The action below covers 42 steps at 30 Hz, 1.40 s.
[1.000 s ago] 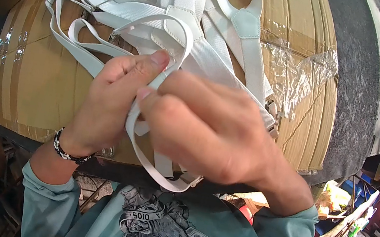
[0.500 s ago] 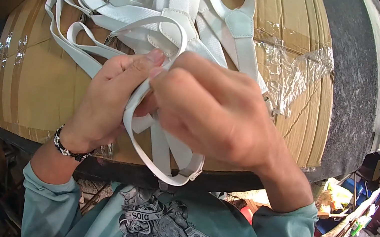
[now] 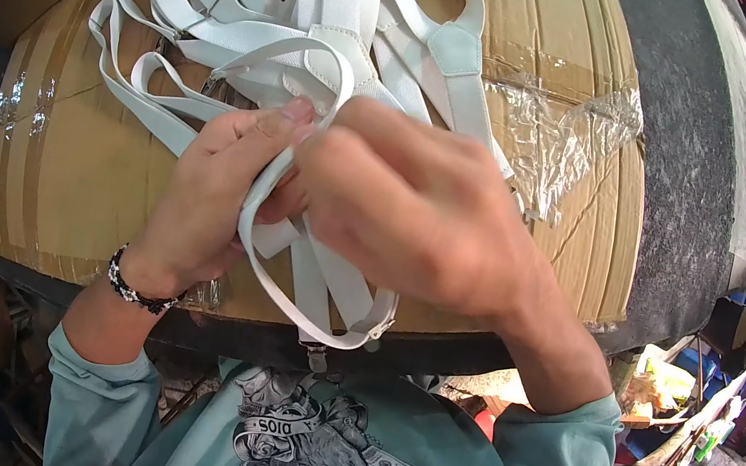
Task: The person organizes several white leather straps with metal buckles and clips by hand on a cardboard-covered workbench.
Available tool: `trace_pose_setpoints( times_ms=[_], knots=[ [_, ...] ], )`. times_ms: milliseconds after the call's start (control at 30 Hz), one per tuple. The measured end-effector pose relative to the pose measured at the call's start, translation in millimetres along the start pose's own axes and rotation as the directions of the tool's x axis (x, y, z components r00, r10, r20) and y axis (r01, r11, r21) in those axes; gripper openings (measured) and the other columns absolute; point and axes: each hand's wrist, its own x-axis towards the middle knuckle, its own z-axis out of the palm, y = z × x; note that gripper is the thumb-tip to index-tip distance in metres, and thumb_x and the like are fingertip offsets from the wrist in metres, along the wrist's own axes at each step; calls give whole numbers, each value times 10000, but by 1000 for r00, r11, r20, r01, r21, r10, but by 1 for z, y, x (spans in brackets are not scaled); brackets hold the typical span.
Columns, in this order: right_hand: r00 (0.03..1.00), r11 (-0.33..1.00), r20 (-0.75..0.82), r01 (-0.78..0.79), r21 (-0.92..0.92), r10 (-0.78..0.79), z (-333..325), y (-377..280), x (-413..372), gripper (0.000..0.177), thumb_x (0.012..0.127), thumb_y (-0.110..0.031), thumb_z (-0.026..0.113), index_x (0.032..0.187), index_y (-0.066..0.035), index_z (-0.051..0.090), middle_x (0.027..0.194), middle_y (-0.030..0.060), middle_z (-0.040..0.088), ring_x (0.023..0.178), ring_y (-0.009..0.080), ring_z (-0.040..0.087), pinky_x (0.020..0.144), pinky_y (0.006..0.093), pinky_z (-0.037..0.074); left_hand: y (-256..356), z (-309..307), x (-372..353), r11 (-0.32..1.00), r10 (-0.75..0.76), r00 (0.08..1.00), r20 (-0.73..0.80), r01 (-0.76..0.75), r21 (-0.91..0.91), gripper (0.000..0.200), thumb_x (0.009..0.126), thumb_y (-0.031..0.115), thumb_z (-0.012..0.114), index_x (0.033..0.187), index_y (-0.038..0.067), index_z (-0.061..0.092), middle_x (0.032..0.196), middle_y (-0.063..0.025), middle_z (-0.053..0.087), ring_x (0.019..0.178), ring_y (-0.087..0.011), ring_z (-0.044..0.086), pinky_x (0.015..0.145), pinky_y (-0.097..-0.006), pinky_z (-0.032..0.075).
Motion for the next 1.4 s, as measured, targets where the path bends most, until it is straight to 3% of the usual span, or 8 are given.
trace_pose_setpoints(
  times_ms=[100, 200, 500, 600, 833, 967, 1233, 1400],
  knots=[
    [998, 999, -53, -25, 22, 26, 1, -7, 0, 263, 747, 122, 687, 996, 38, 682, 756, 131, 661, 572, 189, 629, 495, 302, 505, 4, -2, -2, 1000, -8, 999, 54, 7, 22, 416, 1092, 345, 486, 956, 10, 691, 786, 56, 627, 662, -7, 496, 580, -201, 415],
    [1000, 998, 5, -16, 57, 15, 4, -12, -2, 262, 751, 117, 683, 1002, 43, 687, 763, 128, 664, 584, 178, 637, 513, 304, 519, -4, 14, 2, 1000, 21, 987, -162, -21, 3, 422, 1092, 350, 481, 935, 18, 688, 745, 58, 612, 629, -9, 496, 548, -202, 400],
    [993, 993, -32, -118, -30, 117, -5, -8, 1, 234, 794, 120, 674, 1016, 47, 681, 775, 115, 665, 610, 159, 630, 516, 282, 494, 9, -3, -2, 996, -84, 996, 2, 84, 16, 302, 1056, 306, 554, 874, 82, 641, 690, 48, 550, 572, -27, 485, 535, -200, 389],
    [999, 998, -34, -38, 55, 40, 2, -8, -1, 241, 777, 108, 688, 1010, 46, 673, 755, 113, 659, 590, 158, 629, 503, 282, 492, 6, 13, -2, 999, -7, 987, -163, 15, 50, 412, 1083, 357, 498, 848, 56, 654, 651, 44, 556, 547, -25, 458, 482, -216, 341],
    [996, 996, -19, -86, 1, 86, 1, 5, -3, 228, 793, 100, 668, 1014, 47, 677, 741, 95, 641, 602, 131, 616, 530, 261, 477, 11, 11, 0, 994, -84, 983, -165, 95, 61, 420, 1069, 359, 517, 731, 110, 504, 540, 34, 410, 482, -58, 349, 482, -232, 269],
    [901, 864, -35, -403, 301, 432, -11, -13, -5, 195, 869, 93, 631, 1056, 70, 682, 816, 68, 661, 663, 80, 569, 587, 203, 411, 15, 8, -2, 991, -106, 989, -102, 114, 71, 442, 1080, 357, 481, 711, 113, 466, 514, 27, 377, 466, -59, 275, 480, -247, 237],
    [819, 695, 21, -499, 517, 573, -15, -7, -8, 258, 933, -5, 557, 1152, 71, 671, 874, 125, 703, 666, 94, 585, 594, 213, 457, 19, 3, -2, 984, -151, 985, -81, 158, 86, 461, 1082, 372, 454, 702, 112, 449, 490, 19, 349, 454, -64, 240, 472, -252, 215],
    [799, 572, 81, -493, 656, 596, -17, -11, -6, 210, 940, -9, 527, 1086, 61, 660, 861, 138, 693, 632, 92, 581, 591, 221, 484, 20, 4, -2, 989, -141, 989, -53, 143, 35, 461, 1085, 365, 439, 700, 112, 444, 480, 14, 344, 447, -63, 231, 460, -252, 206]
  ],
)
